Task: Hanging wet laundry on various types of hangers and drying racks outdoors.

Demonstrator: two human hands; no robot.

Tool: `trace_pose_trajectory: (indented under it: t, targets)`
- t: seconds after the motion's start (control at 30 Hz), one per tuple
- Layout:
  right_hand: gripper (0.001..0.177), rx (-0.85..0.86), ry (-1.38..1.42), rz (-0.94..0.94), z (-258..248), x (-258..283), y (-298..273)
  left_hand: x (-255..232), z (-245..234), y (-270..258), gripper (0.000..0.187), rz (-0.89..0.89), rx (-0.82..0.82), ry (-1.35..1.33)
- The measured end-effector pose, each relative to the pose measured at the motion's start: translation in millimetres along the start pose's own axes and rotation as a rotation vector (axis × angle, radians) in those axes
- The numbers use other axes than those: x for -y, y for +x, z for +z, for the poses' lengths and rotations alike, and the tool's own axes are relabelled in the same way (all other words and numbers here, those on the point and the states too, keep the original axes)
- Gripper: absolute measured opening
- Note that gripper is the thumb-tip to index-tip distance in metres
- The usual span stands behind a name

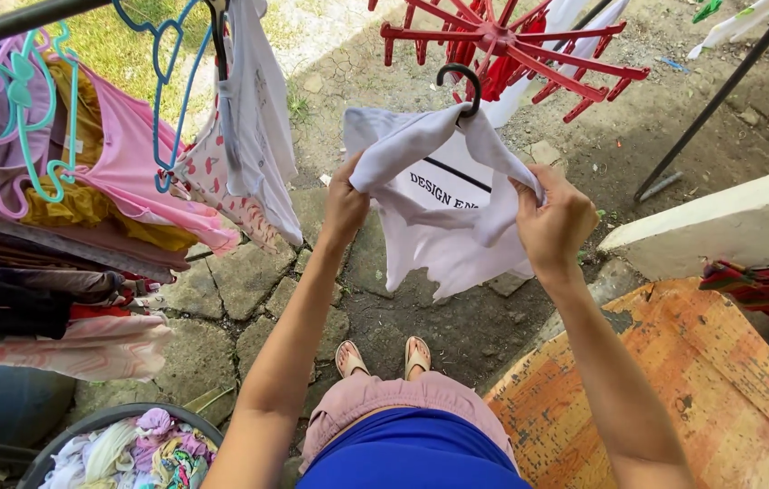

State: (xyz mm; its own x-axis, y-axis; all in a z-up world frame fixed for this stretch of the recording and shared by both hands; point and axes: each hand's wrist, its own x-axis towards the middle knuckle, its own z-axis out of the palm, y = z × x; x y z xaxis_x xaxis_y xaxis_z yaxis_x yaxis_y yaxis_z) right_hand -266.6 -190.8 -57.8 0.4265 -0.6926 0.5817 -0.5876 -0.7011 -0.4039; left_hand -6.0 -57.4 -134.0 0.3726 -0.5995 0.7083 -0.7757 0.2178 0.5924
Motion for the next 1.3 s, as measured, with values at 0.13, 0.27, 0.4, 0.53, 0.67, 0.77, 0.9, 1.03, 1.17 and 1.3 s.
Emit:
trace_pose_trajectory:
  t: [0.13,0.27,0.4,0.53,0.67,0.77,0.9,1.03,1.17,1.3]
  targets:
    - [0.016,0.009,-0.001,-0.009,-8.4,10.2,0.1,12.6,11.8,-7.9,0.043,-0.914,0.102,-0.901]
    - [0.014,0.03,-0.003,0.009,-18.3,13.0,1.1,22.0,21.7,-17.3,0.044,-1.138,0.107,-1.131]
    - [0.012,0.045,0.009,-0.002,-19.7,6.1,2.0,27.6,24.6,-20.2,0.05,-1.131,0.146,-1.305]
    - [0.011,0.065,0.019,0.001,-17.0,-3.9,-0.1,45.7,28.1,-34.3,0.06,-1.18,0.259,-1.357]
    - [0.011,0.073,-0.018,-0.007,-17.9,-6.6,-4.3,56.7,28.1,-43.8,0.061,-1.212,0.287,-1.459]
    - [0.011,0.073,-0.023,-0.015,-17.0,-7.5,-6.0,59.3,26.7,-46.0,0.062,-1.216,0.312,-1.452]
    - [0.01,0.084,0.015,-0.008,-13.9,-9.5,-6.9,79.9,32.1,-62.4,0.065,-1.211,0.324,-1.479]
    - [0.011,0.065,0.019,-0.033,-16.2,-8.2,-3.0,65.1,16.9,-47.6,0.069,-1.009,0.341,-1.397]
    - [0.014,0.147,0.06,0.037,-22.2,-12.1,4.7,26.0,-22.4,3.5,0.063,-0.7,0.54,-0.668]
    - [0.015,0.234,0.211,0.048,-22.4,-14.4,8.9,-41.4,-47.5,65.3,0.083,-0.324,0.445,-0.321]
